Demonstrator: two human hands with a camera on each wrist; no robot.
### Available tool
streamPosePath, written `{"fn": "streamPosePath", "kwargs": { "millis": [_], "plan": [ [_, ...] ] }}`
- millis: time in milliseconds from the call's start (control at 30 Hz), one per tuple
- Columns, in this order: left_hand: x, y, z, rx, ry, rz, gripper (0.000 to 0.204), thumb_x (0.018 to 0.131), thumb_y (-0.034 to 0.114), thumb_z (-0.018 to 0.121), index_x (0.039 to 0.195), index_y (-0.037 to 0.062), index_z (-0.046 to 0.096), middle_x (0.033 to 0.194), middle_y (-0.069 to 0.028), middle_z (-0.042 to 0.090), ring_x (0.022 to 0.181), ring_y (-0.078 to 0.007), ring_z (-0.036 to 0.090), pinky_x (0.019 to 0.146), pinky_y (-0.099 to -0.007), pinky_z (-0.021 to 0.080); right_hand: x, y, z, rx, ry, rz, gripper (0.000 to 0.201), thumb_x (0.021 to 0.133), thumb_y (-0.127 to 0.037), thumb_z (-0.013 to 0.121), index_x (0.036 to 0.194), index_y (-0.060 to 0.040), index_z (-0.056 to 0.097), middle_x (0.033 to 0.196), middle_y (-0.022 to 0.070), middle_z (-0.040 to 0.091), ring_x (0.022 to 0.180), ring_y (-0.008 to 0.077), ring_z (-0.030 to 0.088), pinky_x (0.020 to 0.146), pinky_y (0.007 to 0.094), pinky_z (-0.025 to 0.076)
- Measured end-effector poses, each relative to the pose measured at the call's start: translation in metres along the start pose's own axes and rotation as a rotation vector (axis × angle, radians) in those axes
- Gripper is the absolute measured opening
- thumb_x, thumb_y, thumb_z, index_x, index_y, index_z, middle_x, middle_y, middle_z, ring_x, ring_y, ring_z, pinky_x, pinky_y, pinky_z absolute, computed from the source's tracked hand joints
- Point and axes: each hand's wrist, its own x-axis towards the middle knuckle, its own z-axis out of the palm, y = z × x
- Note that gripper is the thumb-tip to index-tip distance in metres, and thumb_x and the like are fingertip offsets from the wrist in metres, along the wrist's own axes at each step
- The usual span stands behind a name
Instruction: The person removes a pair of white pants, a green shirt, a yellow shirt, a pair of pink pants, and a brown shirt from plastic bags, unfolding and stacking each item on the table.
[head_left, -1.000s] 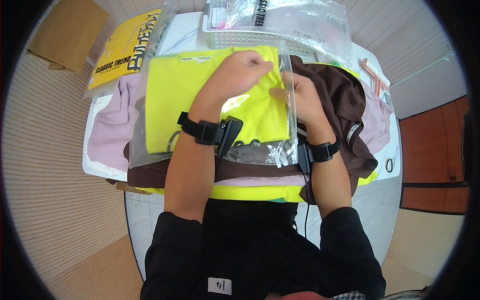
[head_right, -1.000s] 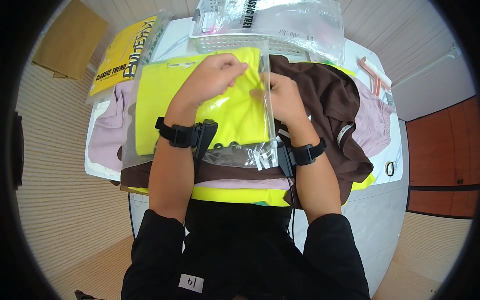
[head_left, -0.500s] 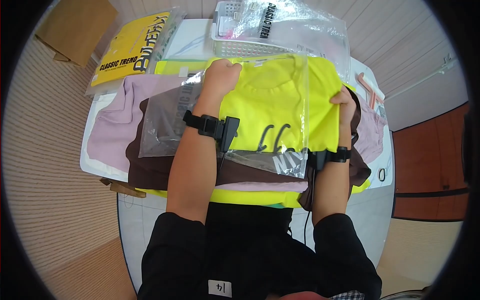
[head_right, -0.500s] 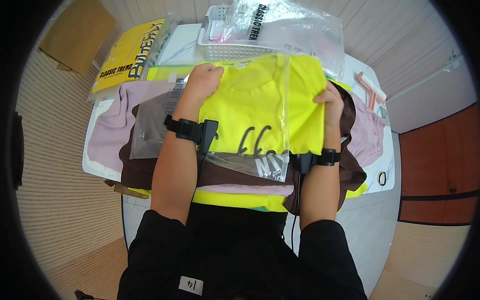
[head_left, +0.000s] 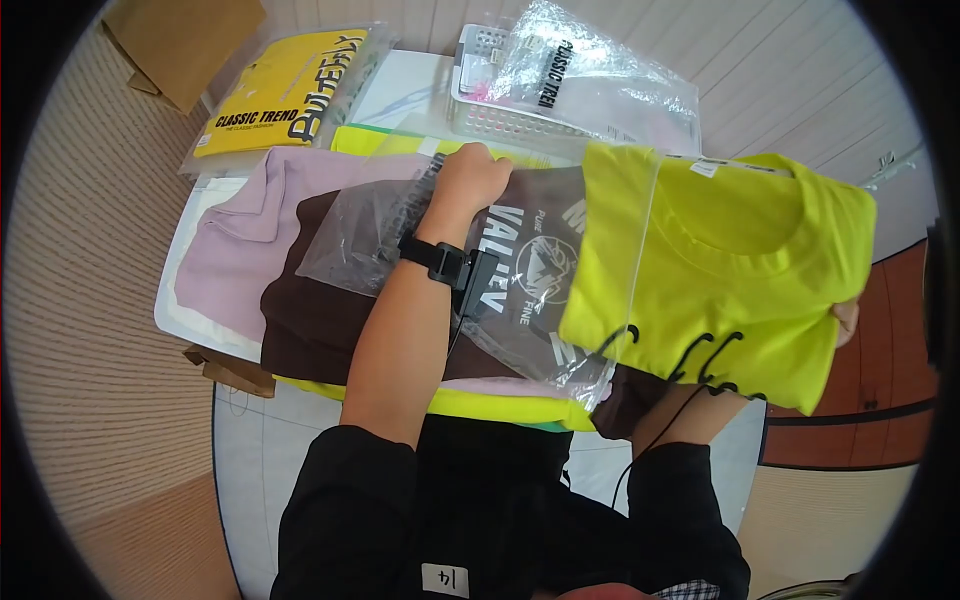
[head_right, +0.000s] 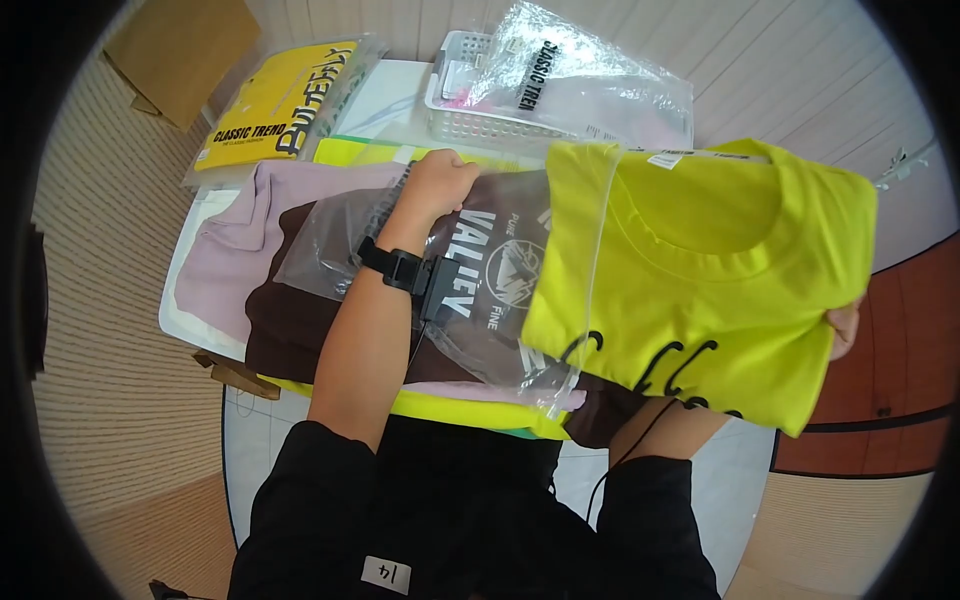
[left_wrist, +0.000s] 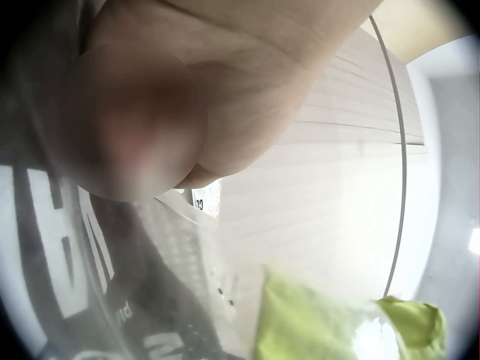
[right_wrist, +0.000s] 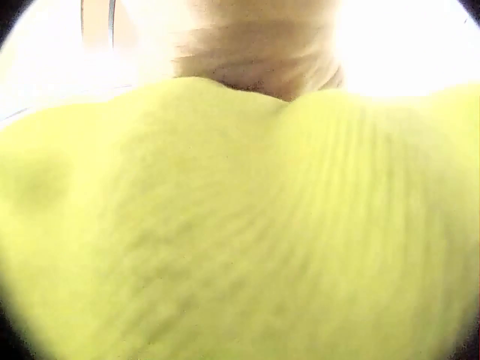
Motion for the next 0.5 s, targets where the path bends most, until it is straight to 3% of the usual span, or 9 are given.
{"fn": "streamPosePath", "kwargs": {
  "millis": [100,167,200,267,400,500],
  "plan": [
    [-0.007,0.007,-0.009,-0.088,-0.135,-0.108,0.037,0.078,0.028,0.058,0.083,-0.0081,0.064,0.081,-0.0271,0.065,0.085,-0.0383,0.065,0.079,-0.0428,0.050,-0.004,-0.022,-0.001,-0.029,0.020,-0.096,0.049,0.067,-0.016,0.053,0.112,0.0050,0.056,0.113,0.0223,0.059,0.103,0.0335,0.058,0.089,0.0434,0.048],
    [0.002,-0.006,0.002,-0.039,-0.001,0.031,0.025,0.080,0.022,0.057,0.075,-0.0028,0.056,0.057,-0.0095,0.060,0.047,-0.0160,0.057,0.045,-0.0303,0.046,-0.009,-0.028,-0.008,-0.059,0.053,-0.153,0.047,0.068,-0.015,0.053,0.110,0.0051,0.057,0.112,0.0217,0.059,0.101,0.0326,0.059,0.088,0.0424,0.048],
    [0.005,-0.009,0.003,-0.041,0.000,0.030,0.025,0.080,0.022,0.057,0.075,-0.0028,0.056,0.057,-0.0095,0.060,0.047,-0.0160,0.057,0.045,-0.0303,0.046,-0.012,-0.031,-0.012,-0.071,0.077,-0.177,0.046,0.068,-0.015,0.053,0.109,0.0052,0.057,0.111,0.0215,0.060,0.100,0.0322,0.059,0.087,0.0419,0.049],
    [0.003,-0.005,-0.002,-0.052,-0.035,-0.045,0.035,0.077,0.025,0.056,0.082,-0.0088,0.063,0.074,-0.0245,0.065,0.077,-0.0350,0.066,0.074,-0.0406,0.051,-0.014,-0.038,-0.026,-0.113,0.155,-0.225,0.044,0.068,-0.013,0.053,0.107,0.0053,0.058,0.109,0.0209,0.060,0.098,0.0314,0.060,0.086,0.0410,0.049],
    [0.001,-0.001,-0.010,-0.122,-0.107,-0.115,0.038,0.077,0.026,0.057,0.087,-0.0095,0.063,0.081,-0.0268,0.065,0.085,-0.0383,0.065,0.079,-0.0417,0.050,-0.012,-0.041,-0.066,-0.254,0.383,-0.263,0.040,0.068,-0.011,0.053,0.104,0.0055,0.059,0.106,0.0198,0.061,0.094,0.0297,0.060,0.083,0.0391,0.050],
    [0.010,-0.012,-0.006,-0.081,0.017,-0.017,0.040,0.076,0.027,0.057,0.091,-0.0099,0.063,0.091,-0.0295,0.064,0.093,-0.0413,0.062,0.083,-0.0428,0.048,-0.007,-0.028,-0.110,-0.427,0.560,-0.115,0.037,0.068,-0.009,0.053,0.101,0.0057,0.060,0.103,0.0190,0.062,0.091,0.0285,0.061,0.081,0.0377,0.050]
  ]
}}
